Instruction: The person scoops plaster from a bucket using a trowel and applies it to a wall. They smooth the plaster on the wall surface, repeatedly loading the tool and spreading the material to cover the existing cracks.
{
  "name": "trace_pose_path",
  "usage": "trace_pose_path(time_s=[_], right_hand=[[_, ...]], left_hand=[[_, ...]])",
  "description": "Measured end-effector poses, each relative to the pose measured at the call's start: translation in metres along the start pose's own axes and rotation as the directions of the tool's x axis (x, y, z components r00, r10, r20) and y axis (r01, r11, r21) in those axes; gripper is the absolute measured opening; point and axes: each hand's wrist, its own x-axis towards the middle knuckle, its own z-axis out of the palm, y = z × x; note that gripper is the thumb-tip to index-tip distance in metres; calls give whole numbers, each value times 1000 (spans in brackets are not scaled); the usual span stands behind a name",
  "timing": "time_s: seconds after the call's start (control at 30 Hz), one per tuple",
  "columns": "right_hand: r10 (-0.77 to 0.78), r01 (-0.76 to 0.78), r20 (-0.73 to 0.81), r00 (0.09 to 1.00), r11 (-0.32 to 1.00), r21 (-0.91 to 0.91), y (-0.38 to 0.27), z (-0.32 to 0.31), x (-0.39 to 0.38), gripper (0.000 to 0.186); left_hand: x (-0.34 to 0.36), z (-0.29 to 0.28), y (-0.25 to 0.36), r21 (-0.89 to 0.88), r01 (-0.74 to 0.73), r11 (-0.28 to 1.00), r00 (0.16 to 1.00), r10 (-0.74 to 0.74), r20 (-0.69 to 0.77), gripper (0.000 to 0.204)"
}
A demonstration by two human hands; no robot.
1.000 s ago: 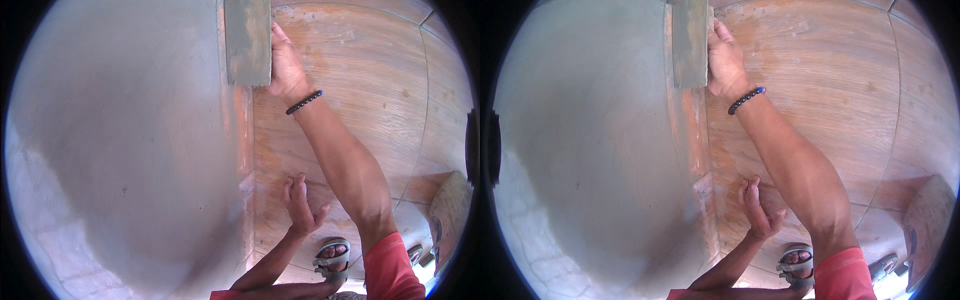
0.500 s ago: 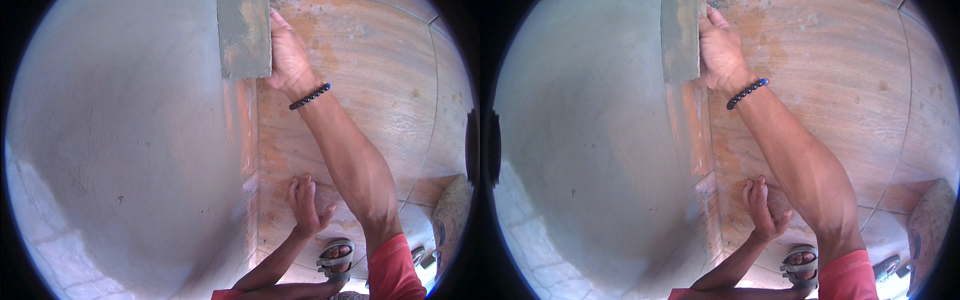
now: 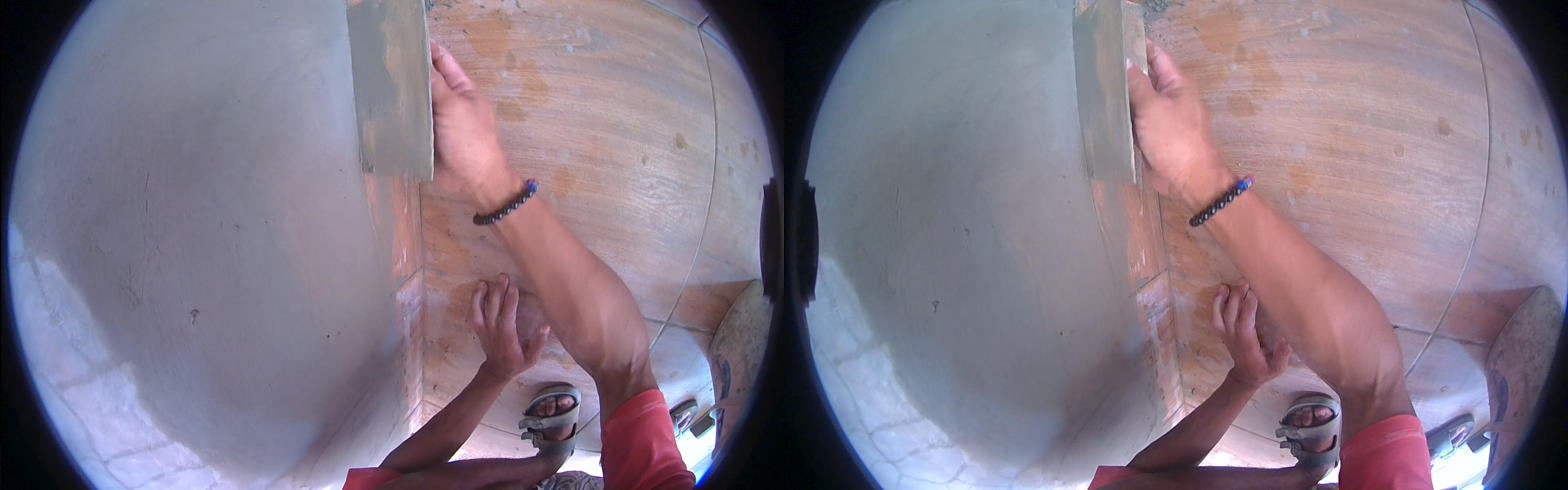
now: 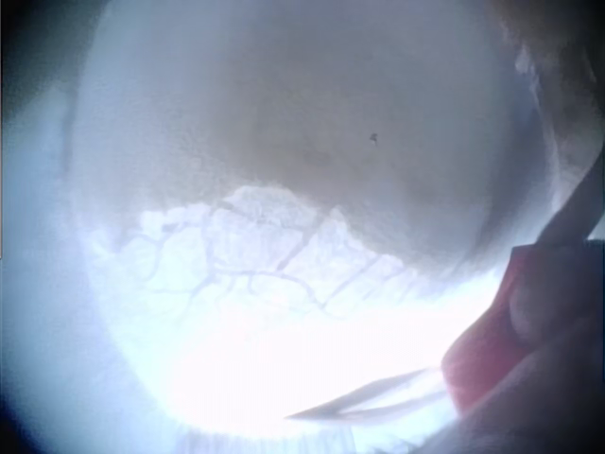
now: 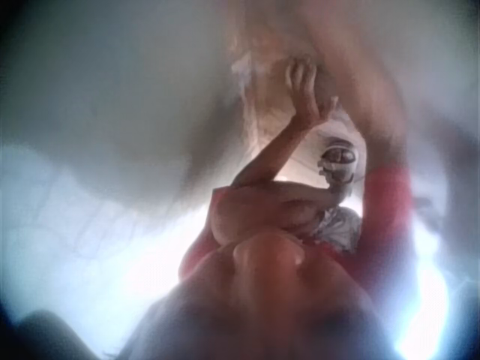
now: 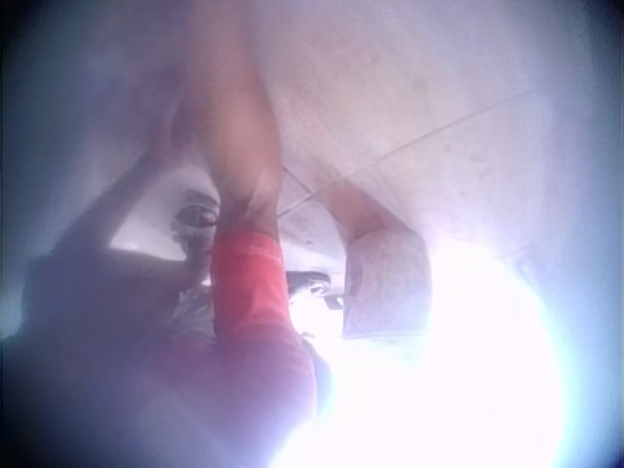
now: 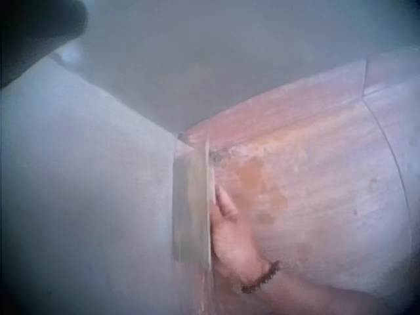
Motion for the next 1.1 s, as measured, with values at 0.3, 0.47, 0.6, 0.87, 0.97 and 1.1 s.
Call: trace_pose_path(time_s=[0.3,0.47,0.6,0.87,0.97,1.1], right_hand=[[-6,5,-12,1000,994,-107,22,-11,-54,50],[27,-32,-28,999,981,-191,32,-18,-84,55],[53,-65,-53,997,964,-257,37,-19,-111,56],[117,-132,-69,991,950,-283,47,-22,-171,56],[204,-217,-74,976,935,-281,47,-24,-209,58],[269,-278,-108,957,749,-602,12,-25,-236,59]], left_hand=[[-8,4,-4,-4,24,1000,1000,-24,15,77],[-37,11,-18,-28,54,998,997,-52,56,85],[-44,14,-23,-51,96,994,985,-88,149,85],[-2,9,-17,100,-143,985,988,148,-45,76],[0,1,-7,161,-125,979,992,126,1,72],[-25,-20,-4,139,103,985,964,-133,231,70]])
